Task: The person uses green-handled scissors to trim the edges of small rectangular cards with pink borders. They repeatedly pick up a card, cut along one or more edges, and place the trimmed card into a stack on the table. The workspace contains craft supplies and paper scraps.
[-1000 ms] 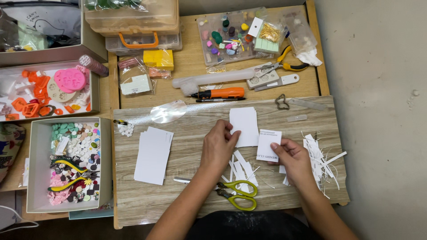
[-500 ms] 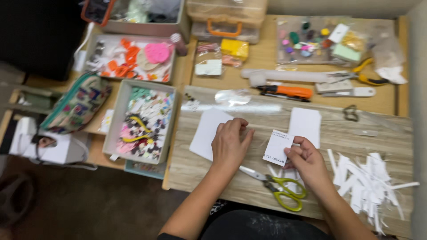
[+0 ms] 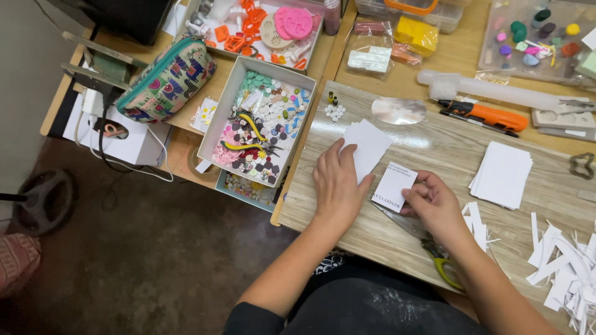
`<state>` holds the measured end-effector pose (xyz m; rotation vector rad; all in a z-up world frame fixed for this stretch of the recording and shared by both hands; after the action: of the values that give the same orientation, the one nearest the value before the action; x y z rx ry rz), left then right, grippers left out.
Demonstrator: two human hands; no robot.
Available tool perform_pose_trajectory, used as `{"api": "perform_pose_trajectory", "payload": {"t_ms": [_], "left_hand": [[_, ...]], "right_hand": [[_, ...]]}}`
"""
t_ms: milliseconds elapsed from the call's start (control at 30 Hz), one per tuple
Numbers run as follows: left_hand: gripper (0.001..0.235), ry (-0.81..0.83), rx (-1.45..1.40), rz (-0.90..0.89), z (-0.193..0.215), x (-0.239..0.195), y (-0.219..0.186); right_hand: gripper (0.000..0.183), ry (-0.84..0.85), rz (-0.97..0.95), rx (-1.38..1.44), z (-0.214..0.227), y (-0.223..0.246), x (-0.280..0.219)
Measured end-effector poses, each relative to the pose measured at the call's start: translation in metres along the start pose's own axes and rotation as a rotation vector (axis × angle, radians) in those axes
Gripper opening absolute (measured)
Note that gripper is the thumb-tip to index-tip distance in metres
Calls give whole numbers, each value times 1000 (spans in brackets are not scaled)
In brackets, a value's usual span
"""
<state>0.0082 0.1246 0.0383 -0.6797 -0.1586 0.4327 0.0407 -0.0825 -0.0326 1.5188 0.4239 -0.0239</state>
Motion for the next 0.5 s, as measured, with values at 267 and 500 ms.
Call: {"api": "perform_pose_trajectory", "payload": {"t_ms": [267,500], "left_hand": [[60,-5,-63,-37,8,-7,0],[50,14,-56,-69,-7,-10,6]], "right_hand": [[41,-16,-2,-42,-4,3,-7],[44,-16,-14,-18,-9,6,-16]]}}
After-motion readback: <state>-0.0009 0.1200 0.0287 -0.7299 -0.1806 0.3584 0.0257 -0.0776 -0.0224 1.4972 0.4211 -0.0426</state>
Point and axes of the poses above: each hand's wrist, its own x-axis towards the middle knuckle, its own z-axis out of the back of the hand, y = z × x, the point moved 2 cm from there along x, towards the middle knuckle, and after that the axes turned 11 degrees about z, right-handed, at the moved point
